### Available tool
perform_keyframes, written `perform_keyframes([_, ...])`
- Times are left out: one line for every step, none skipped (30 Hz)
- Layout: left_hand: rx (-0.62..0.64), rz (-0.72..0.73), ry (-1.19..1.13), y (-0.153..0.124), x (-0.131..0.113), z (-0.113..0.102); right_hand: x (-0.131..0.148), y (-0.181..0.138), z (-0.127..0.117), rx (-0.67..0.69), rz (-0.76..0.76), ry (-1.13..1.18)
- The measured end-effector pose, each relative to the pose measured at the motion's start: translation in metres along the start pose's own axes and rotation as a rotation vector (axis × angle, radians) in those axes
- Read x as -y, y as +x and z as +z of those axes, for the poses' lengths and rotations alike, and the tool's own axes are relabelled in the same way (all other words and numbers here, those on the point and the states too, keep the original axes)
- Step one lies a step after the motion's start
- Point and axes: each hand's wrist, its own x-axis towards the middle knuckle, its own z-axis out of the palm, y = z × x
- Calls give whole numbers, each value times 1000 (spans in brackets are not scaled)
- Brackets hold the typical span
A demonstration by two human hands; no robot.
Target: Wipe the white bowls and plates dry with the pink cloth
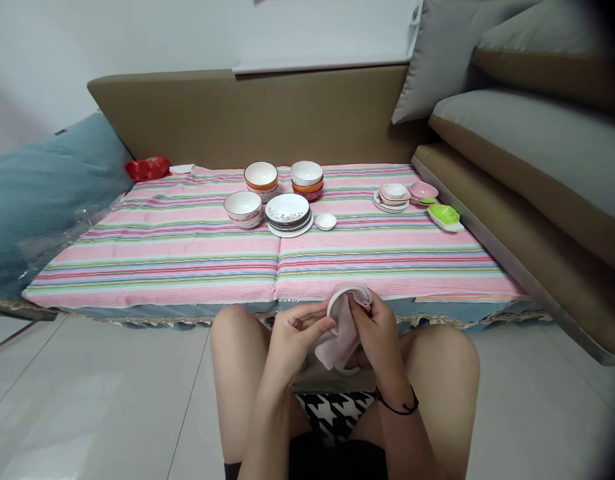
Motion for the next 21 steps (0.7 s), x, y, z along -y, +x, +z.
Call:
perform_keyframes([3, 1, 9, 0, 0, 0, 1, 0, 0, 0, 6, 5])
perform_keyframes([2, 4, 18, 0, 0, 1, 2, 0, 0, 6, 13, 10])
perform_keyframes([-1, 11, 24, 1, 0, 1, 3, 0, 0, 16, 21, 11])
perform_keyframes([-4, 23, 28, 1, 0, 1, 4, 0, 0, 28, 26, 6])
perform_keyframes([-6, 41, 30, 2, 0, 1, 5, 0, -1, 44, 30, -2])
perform_keyframes([-7, 60, 31, 2, 0, 1, 6, 0, -1, 67, 33, -9])
perform_keyframes([-11, 74, 31, 3, 0, 0, 6, 1, -2, 94, 35, -13])
perform_keyframes([-14, 79, 31, 3, -1, 0, 6, 1, -2, 123, 35, -17])
perform_keyframes([-19, 77, 32, 3, -1, -1, 5, 1, -3, 148, 32, -19])
perform_keyframes([-25, 68, 33, 4, -1, -2, 4, 2, -3, 172, 26, -14])
perform_keyframes([-32, 58, 35, 4, -1, -2, 2, 2, -4, 191, 16, -7])
perform_keyframes([-37, 51, 37, 4, 0, -3, 0, 3, -5, 207, 5, -1])
perform_keyframes([-38, 51, 39, 4, 0, -3, -3, 4, -5, 221, -4, 5])
perform_keyframes([-37, 59, 41, 5, 0, -4, -6, 5, -5, 232, -10, 12])
perform_keyframes([-37, 72, 45, 5, 1, -4, -8, 6, -5, 240, -11, 21])
perform_keyframes([-39, 83, 52, 5, 1, -4, -10, 6, -5, 245, -6, 28])
perform_keyframes([-42, 91, 60, 6, 1, -3, -11, 6, -4, 244, 2, 38])
perform_keyframes([-46, 92, 69, 6, 1, -3, -11, 6, -3, 235, 10, 51])
perform_keyframes([-49, 88, 76, 6, 0, -2, -11, 6, -2, 220, 19, 65])
perform_keyframes([-48, 79, 79, 6, 0, -2, -10, 6, -1, 200, 26, 77])
perform_keyframes([-46, 68, 76, 5, 0, -1, -9, 5, 1, 176, 30, 87])
